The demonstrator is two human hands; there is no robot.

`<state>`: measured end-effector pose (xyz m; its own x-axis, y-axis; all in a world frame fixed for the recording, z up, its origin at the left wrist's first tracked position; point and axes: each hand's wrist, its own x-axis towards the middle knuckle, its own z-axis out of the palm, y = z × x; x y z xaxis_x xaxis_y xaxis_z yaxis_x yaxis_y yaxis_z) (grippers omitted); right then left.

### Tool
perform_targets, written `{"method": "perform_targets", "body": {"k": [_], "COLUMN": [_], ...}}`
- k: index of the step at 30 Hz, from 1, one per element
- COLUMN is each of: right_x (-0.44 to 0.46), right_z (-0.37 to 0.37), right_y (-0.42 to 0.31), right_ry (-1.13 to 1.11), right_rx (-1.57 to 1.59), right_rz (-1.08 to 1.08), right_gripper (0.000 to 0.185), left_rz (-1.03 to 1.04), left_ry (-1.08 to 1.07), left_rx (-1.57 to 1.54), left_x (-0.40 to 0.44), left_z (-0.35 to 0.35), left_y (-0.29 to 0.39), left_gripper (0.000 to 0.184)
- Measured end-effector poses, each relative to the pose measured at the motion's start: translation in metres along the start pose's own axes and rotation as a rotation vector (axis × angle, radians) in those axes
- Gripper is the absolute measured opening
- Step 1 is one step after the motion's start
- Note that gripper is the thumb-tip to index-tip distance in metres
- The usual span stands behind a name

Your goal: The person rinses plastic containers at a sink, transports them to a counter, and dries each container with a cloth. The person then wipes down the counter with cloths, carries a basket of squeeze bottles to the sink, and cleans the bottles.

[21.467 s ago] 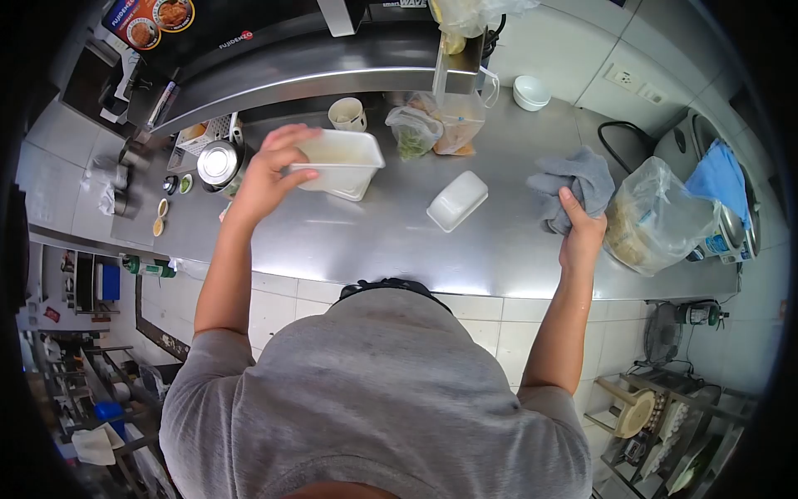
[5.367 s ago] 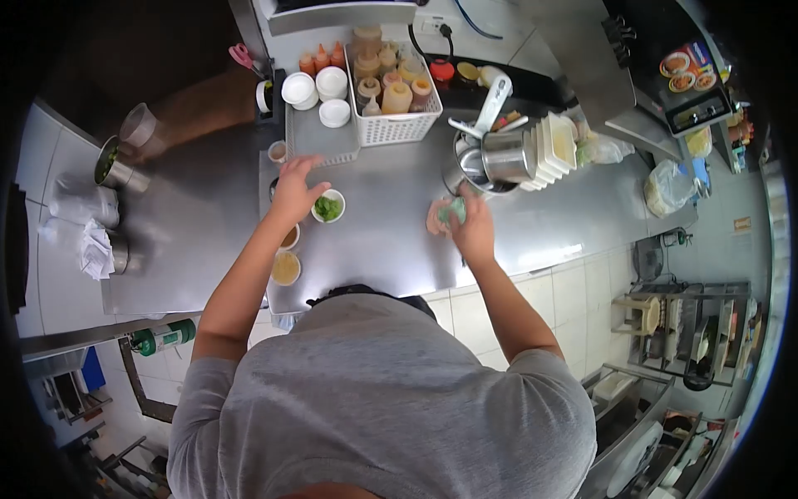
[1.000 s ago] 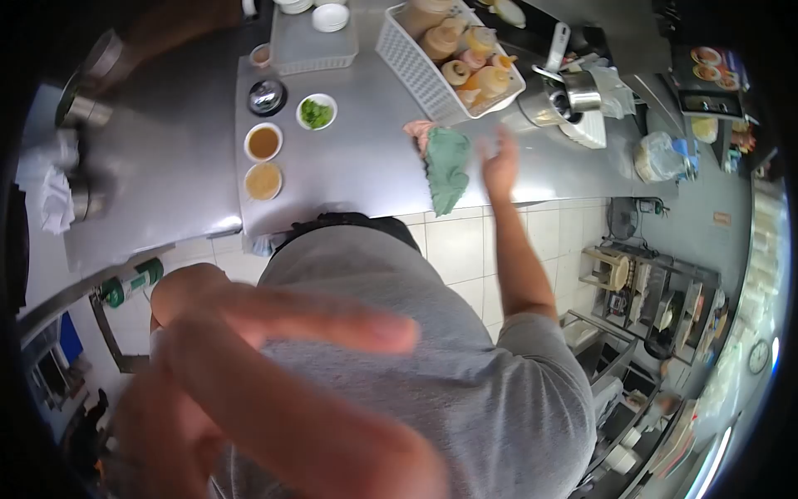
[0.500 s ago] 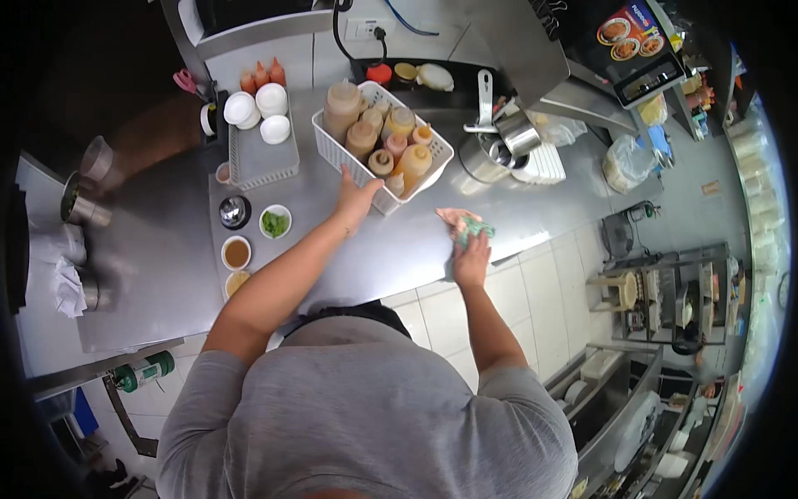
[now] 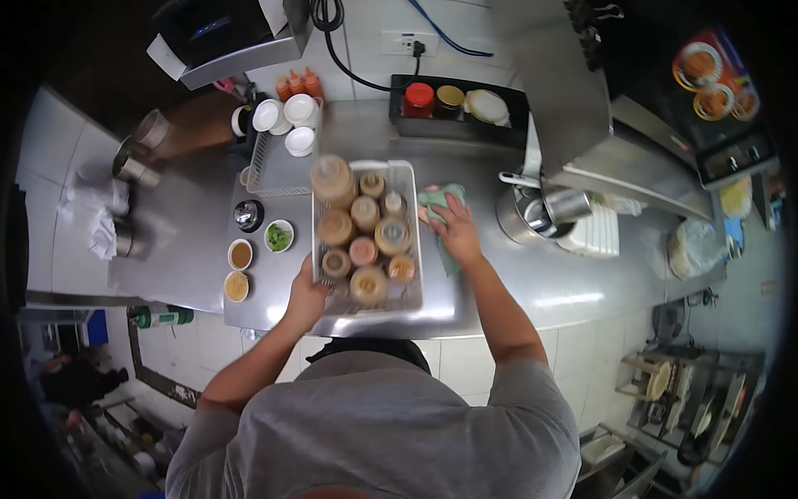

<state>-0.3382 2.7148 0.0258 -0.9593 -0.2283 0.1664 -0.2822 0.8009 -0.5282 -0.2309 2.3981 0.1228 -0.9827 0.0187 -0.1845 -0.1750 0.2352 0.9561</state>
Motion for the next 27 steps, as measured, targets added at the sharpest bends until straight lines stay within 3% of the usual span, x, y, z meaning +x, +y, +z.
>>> {"method": "perform_targets", "body": {"k": [4, 5, 8, 11, 13, 15, 17, 19, 21, 25, 27], "right_x": [0.102, 0.125, 0.191, 0.257, 0.297, 0.315, 0.324, 0.309, 0.237, 0.121, 0.070], "right_z": [0.032, 0.044, 0.088, 0.118, 0.146, 0.141, 0.150, 0.138, 0.094, 0.036, -0.001], "right_y": [-0.034, -0.045, -0.065, -0.073, -0.060, -0.062, -0.049, -0.057, -0.084, -0.063, -0.054], "right_ry": [-0.129, -0.132, -0.005, 0.069, 0.251, 0.155, -0.075, -0.215, -0.283, -0.183, -0.267], "right_rx": [-0.048, -0.066, -0.185, -0.391, -0.387, -0.418, -0.590, -0.659, -0.619, -0.167, -0.022], "right_rz": [-0.315, -0.403, -0.406, -0.227, -0.069, 0.011, -0.041, -0.108, -0.186, -0.414, -0.232], "right_gripper": [0.043, 0.045, 0.048, 0.048, 0.048, 0.047, 0.045, 0.044, 0.043, 0.044, 0.041], "left_rz": [-0.122, -0.241, -0.245, -0.226, -0.230, -0.273, -0.248, -0.250, -0.219, -0.202, -0.164], "left_ry": [0.150, 0.163, 0.223, 0.291, 0.345, 0.375, 0.377, 0.392, 0.387, 0.373, 0.358], "left_rx": [0.015, -0.128, -0.096, -0.057, -0.060, -0.006, 0.067, 0.002, 0.010, 0.000, 0.067], "left_x": [-0.042, -0.048, -0.054, -0.052, -0.051, -0.049, -0.050, -0.050, -0.052, -0.054, -0.056], "left_z": [-0.005, -0.003, -0.002, 0.002, 0.003, 0.001, -0.002, -0.001, 0.001, 0.000, -0.001], "left_y": [0.002, -0.002, -0.002, 0.001, 0.008, 0.022, 0.027, 0.014, 0.007, 0.000, -0.008], "left_gripper": [0.056, 0.057, 0.056, 0.056, 0.056, 0.055, 0.055, 0.056, 0.056, 0.058, 0.060]}}
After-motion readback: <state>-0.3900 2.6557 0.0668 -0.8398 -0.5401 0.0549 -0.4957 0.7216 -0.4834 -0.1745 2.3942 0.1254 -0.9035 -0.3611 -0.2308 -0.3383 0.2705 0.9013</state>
